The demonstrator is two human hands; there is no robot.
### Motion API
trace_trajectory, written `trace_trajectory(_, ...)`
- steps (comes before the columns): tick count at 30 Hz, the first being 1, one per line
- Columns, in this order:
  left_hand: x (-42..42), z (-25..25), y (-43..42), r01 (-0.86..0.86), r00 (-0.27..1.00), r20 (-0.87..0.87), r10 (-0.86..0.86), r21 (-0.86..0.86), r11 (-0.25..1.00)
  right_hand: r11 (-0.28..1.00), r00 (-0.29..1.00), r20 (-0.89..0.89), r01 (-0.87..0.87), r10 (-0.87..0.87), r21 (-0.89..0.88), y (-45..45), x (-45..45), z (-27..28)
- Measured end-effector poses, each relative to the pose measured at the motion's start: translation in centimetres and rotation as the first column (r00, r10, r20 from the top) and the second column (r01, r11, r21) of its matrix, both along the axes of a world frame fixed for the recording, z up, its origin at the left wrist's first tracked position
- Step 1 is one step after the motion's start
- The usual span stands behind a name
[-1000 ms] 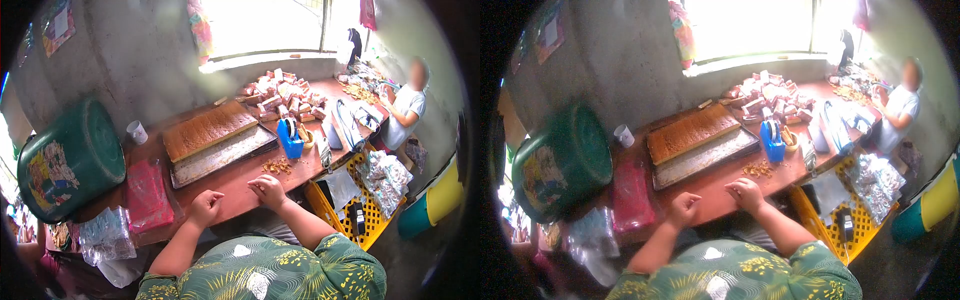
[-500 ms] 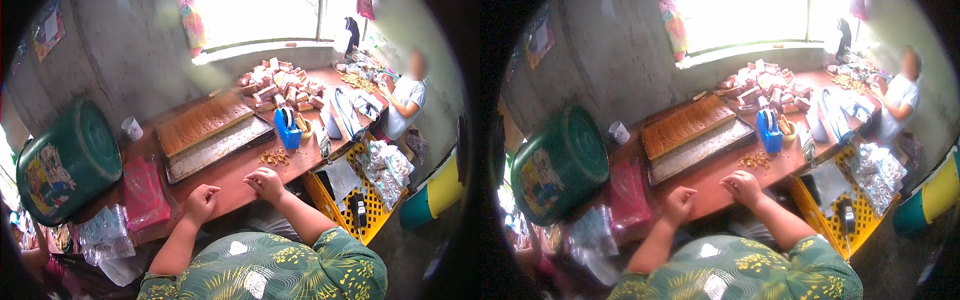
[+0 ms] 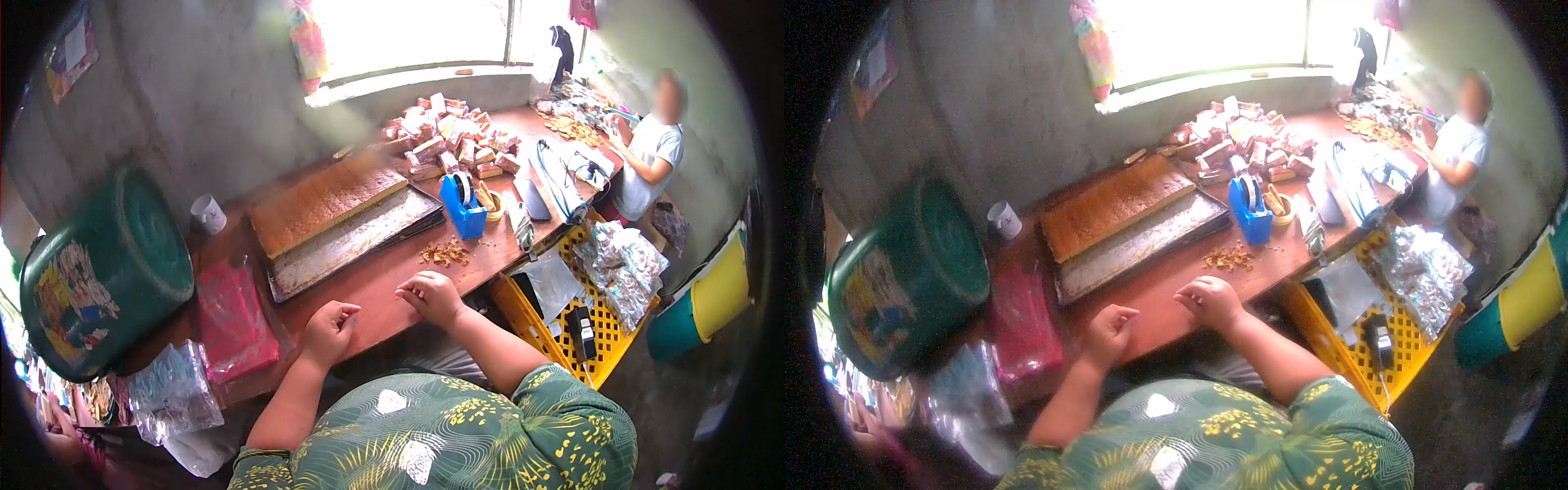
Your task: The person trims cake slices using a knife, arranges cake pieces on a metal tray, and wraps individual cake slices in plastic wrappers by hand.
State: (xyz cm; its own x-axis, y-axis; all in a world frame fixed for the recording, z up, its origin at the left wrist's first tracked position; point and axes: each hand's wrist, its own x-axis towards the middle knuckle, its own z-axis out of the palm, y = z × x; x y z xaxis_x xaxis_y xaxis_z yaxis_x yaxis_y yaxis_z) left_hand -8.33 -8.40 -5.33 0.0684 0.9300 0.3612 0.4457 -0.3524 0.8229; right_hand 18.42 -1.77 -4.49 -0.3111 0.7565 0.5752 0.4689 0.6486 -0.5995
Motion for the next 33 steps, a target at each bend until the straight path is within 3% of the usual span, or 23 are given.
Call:
trace_trajectory(15,-0.4,-0.6,0.1,0.045,0.997,0.062,-0.047,0.046,0.998,1.0,0.999,0.033,-0.012,0.011,0.004,0.3,0.0,-0.3)
trace_trajectory(21,-0.1,0.9,-0.3,0.02,1.0,0.006,-0.021,0.062,0.998,0.999,0.997,0.073,-0.041,0.04,0.008,0.3,0.2,-0.3)
trace_trajectory(24,0.0,0.9,-0.4,0.007,1.0,0.013,-0.007,-0.047,0.999,0.998,0.998,0.06,-0.037,0.034,0.05,0.4,0.1,-0.4)
trace_trajectory(27,0.0,-0.3,0.2,0.032,0.999,0.037,-0.035,0.072,0.997,0.988,0.999,0.044,0.019,-0.026,0.155,0.5,0.0,-0.9)
trace_trajectory(33,0.0,0.0,0.1,0.02,1.0,0.006,-0.02,0.01,1.0,0.985,1.0,0.018,0.005,-0.008,0.173,0.8,-0.1,-0.7)
